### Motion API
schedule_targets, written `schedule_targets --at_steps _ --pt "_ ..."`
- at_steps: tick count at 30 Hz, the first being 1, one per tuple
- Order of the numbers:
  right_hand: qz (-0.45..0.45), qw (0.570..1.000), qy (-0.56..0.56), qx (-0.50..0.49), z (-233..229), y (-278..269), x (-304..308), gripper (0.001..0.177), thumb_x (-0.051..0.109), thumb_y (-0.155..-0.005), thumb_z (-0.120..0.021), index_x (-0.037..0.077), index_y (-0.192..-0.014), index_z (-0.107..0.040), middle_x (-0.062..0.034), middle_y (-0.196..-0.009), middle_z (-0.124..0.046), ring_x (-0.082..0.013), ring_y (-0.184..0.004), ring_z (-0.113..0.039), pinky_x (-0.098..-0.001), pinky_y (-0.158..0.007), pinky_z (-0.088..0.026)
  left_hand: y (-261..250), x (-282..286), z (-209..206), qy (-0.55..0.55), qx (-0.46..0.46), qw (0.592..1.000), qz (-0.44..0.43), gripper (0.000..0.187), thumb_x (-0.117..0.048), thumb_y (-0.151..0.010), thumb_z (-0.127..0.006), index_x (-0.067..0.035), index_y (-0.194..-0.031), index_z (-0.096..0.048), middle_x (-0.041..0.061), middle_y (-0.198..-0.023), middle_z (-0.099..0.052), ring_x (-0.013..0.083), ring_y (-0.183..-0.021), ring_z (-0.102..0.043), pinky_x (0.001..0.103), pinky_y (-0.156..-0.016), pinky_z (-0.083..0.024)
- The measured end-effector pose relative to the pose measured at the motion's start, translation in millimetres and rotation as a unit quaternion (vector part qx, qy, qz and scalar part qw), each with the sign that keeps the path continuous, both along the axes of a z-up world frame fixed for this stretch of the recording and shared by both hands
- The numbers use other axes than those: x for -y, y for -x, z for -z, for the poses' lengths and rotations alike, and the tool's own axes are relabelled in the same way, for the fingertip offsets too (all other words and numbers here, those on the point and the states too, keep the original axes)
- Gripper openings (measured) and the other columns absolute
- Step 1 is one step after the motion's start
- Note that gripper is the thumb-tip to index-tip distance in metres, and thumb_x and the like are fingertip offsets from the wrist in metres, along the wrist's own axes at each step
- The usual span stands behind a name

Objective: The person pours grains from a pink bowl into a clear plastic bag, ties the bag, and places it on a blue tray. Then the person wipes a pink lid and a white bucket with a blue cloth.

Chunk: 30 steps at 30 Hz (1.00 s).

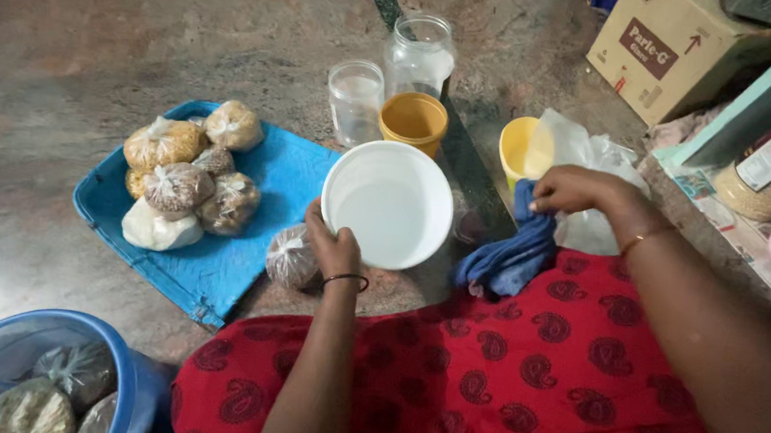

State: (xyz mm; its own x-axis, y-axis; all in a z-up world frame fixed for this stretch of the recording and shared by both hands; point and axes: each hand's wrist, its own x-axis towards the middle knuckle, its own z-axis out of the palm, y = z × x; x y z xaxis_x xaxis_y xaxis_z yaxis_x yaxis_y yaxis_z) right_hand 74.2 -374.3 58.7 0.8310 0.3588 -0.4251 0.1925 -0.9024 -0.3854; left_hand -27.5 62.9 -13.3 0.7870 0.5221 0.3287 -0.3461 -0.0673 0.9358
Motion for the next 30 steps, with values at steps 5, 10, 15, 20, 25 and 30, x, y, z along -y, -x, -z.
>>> schedule_targets --at_steps 5,10,15,20,25,30 --pt "0.033 0.971 0.192 0.138 23.2 18.9 -23.0 0.032 0.040 -0.086 -0.074 0.009 -0.082 -0.079 -0.0144 -0.079 -0.075 -0.0305 -0.077 -0.072 -0.0442 -0.073 -0.054 24.1 10.6 -25.2 -0.345 0.042 0.928 -0.135 0.076 -0.012 -0.081 -0.072 0.008 -0.147 -0.039 0.029 -0.147 -0.045 0.0468 -0.142 -0.036 0.059 -0.119 -0.022" --pt "0.070 0.975 0.054 0.205 35.3 15.3 -49.9 0.037 0.041 -0.091 -0.077 0.006 -0.084 -0.073 -0.0142 -0.076 -0.073 -0.0264 -0.071 -0.069 -0.0392 -0.068 -0.053 42.3 30.9 -49.4 -0.550 -0.103 0.824 0.088 0.073 -0.040 -0.070 -0.079 -0.009 -0.132 -0.057 0.016 -0.142 -0.055 0.0392 -0.143 -0.038 0.068 -0.112 -0.011" --pt "0.108 0.908 -0.380 0.137 7.4 37.8 -80.8 0.029 0.013 -0.089 -0.073 0.011 -0.112 -0.057 -0.0017 -0.079 -0.067 -0.0104 -0.072 -0.064 -0.0293 -0.064 -0.052 43.3 30.8 -72.8 -0.567 -0.101 0.811 0.103 0.012 -0.026 -0.099 -0.060 -0.018 -0.097 -0.068 0.007 -0.095 -0.076 0.0273 -0.102 -0.071 0.060 -0.118 -0.037" --pt "0.053 0.846 -0.503 0.167 -27.3 69.6 -129.2 0.012 0.009 -0.102 -0.070 0.007 -0.113 -0.068 -0.0019 -0.094 -0.065 -0.0100 -0.085 -0.057 -0.0287 -0.074 -0.046 44.8 33.8 -78.4 -0.432 -0.116 0.894 0.035 0.024 -0.034 -0.099 -0.063 -0.011 -0.102 -0.067 0.020 -0.078 -0.072 0.0417 -0.074 -0.068 0.055 -0.064 -0.051" --pt "-0.194 0.870 -0.188 0.413 -31.1 116.5 -207.1 0.056 0.042 -0.084 -0.078 0.019 -0.131 -0.062 -0.0143 -0.116 -0.072 -0.0308 -0.115 -0.060 -0.0474 -0.101 -0.049 35.4 23.0 -56.1 -0.203 -0.049 0.978 0.025 0.032 -0.032 -0.102 -0.060 -0.001 -0.106 -0.066 0.023 -0.079 -0.071 0.0377 -0.070 -0.070 0.048 -0.061 -0.052" --pt "-0.155 0.949 -0.020 0.273 -19.4 108.5 -230.9 0.128 0.067 -0.060 -0.090 0.025 -0.158 -0.020 -0.0224 -0.145 -0.048 -0.0423 -0.134 -0.045 -0.0504 -0.110 -0.037 37.4 18.1 -43.2 -0.144 -0.089 0.982 0.080 0.038 -0.036 -0.104 -0.054 0.000 -0.103 -0.069 0.020 -0.073 -0.071 0.0307 -0.063 -0.070 0.044 -0.059 -0.051"
